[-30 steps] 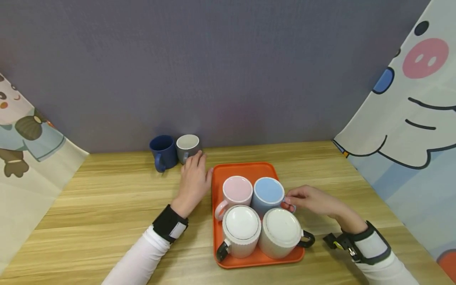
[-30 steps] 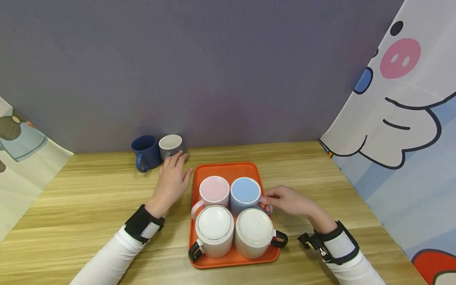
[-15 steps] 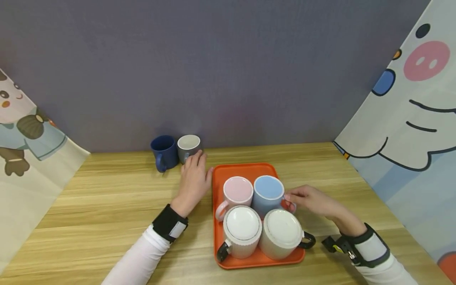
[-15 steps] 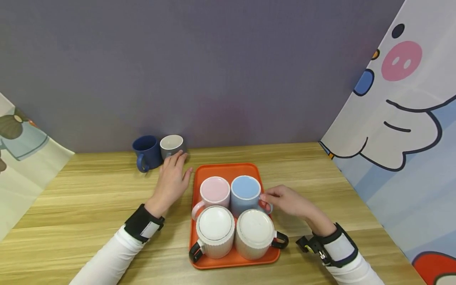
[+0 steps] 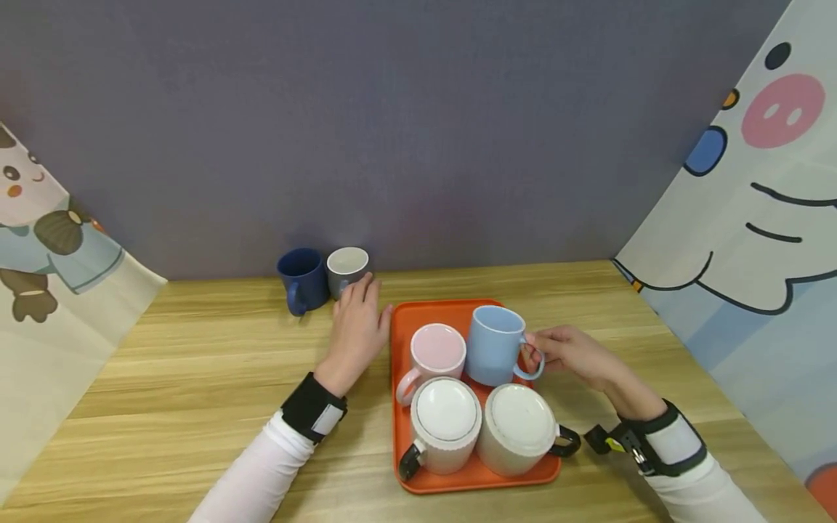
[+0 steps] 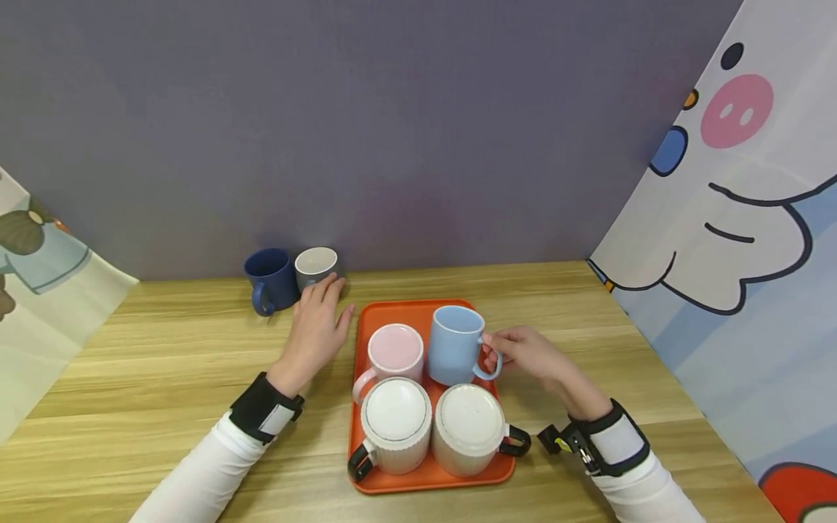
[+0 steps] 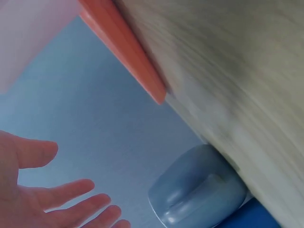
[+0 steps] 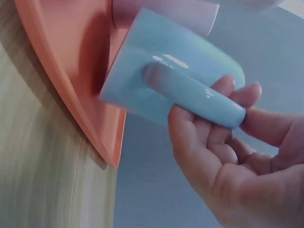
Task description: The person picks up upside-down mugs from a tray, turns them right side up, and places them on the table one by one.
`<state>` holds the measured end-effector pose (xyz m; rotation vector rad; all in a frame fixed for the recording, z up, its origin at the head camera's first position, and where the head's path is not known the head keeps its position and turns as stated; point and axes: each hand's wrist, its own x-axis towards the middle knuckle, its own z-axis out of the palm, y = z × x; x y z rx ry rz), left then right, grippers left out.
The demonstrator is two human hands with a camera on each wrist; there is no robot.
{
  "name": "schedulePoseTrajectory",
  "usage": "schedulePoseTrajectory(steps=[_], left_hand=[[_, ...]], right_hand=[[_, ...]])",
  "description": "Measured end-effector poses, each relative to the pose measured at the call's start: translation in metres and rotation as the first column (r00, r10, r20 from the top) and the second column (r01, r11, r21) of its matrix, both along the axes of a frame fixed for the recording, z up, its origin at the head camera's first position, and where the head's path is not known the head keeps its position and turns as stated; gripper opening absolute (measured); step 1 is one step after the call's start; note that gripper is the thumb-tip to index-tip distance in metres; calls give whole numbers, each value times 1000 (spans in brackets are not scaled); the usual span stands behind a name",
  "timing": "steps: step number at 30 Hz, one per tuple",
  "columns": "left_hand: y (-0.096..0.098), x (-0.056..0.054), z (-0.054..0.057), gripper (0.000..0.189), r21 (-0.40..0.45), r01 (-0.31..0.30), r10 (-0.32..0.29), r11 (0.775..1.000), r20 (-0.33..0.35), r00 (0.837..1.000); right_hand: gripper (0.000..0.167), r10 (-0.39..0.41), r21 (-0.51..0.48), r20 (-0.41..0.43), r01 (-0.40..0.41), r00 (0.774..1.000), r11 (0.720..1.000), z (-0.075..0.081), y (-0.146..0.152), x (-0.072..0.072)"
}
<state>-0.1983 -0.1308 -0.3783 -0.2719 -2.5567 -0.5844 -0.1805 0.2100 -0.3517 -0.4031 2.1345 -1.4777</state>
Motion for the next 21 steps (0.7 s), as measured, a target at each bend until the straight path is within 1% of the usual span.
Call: schedulePoseTrajectory(steps=[2, 6, 10, 13, 17, 19, 21], left_hand=[[1, 0, 3, 44, 6, 7, -7, 1000, -14, 1000], [6, 0, 10, 42, 30, 45, -43, 999, -84, 996], [12, 2, 19, 36, 80, 99, -85, 992, -166, 982], [16, 3, 24, 31, 115, 119, -93, 986, -208, 974], [22, 5, 30, 26, 158, 141, -103, 977, -226, 969], [25, 5, 32, 23, 185, 159, -117, 970, -222, 968], [28, 5, 33, 21, 214, 178, -132, 960, -212, 968]], right_hand=[[31, -29, -46, 50, 31, 998, 998, -1, 2, -4], [28, -57, -150, 147, 79, 987, 986, -1, 6, -11], [27, -63, -226, 202, 109, 977, 968, -1, 8, -16], [26, -72, -281, 230, 137, 971, 950, 0, 6, -19], [26, -86, -361, 253, 176, 964, 916, 3, 3, -23], [26, -92, -397, 259, 193, 962, 898, 5, 1, -25], [26, -87, -440, 278, 207, 957, 874, 8, -1, -28]])
